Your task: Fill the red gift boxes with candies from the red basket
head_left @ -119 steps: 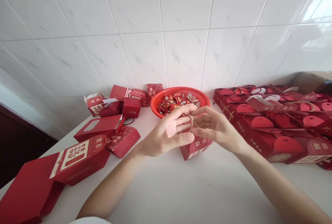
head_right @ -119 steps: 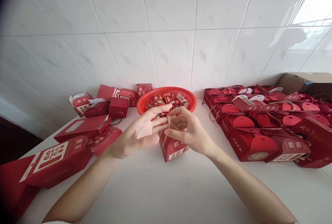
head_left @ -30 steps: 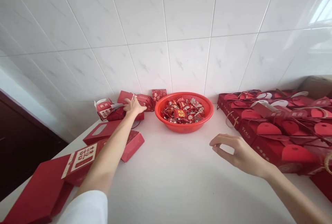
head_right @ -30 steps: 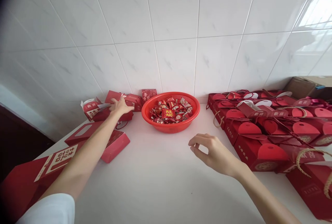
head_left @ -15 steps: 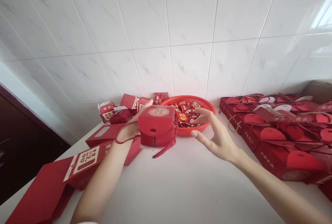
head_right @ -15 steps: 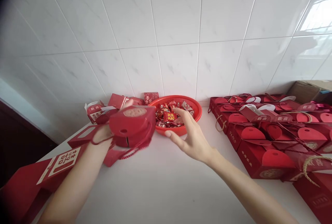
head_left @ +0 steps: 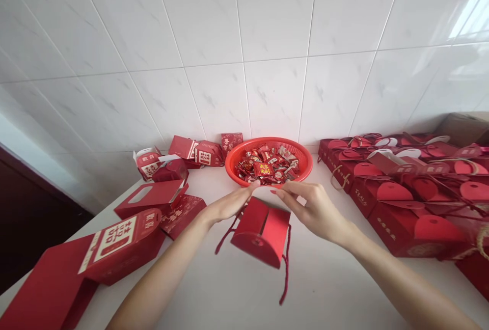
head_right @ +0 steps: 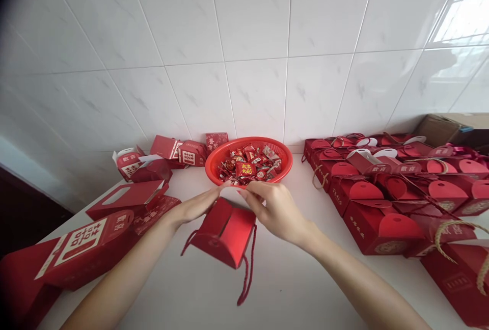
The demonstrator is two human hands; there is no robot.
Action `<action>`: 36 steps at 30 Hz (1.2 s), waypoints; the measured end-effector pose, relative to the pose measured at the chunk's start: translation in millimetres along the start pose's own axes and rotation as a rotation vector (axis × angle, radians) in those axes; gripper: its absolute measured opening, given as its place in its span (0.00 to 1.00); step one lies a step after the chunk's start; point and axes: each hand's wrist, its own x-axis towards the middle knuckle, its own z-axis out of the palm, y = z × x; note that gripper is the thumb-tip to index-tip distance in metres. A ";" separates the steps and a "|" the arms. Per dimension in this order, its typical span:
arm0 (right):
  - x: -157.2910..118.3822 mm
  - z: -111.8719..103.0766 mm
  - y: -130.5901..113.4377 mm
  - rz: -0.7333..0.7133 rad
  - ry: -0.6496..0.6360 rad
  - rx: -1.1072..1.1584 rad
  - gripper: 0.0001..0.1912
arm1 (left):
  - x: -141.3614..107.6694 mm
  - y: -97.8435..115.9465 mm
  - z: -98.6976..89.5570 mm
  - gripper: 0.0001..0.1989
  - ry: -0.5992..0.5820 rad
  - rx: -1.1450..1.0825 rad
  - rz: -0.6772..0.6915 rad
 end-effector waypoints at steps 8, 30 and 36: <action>10.8 18.7 38.4 0.072 -0.147 0.092 0.21 | -16.1 13.6 13.9 0.20 0.406 0.466 0.204; -6.3 18.8 8.7 -0.137 -0.298 0.024 0.09 | -14.1 9.2 11.1 0.08 -0.054 0.357 0.142; -5.6 14.8 12.0 -0.178 -0.491 -0.116 0.16 | -15.3 9.7 -6.6 0.11 -0.021 0.349 0.124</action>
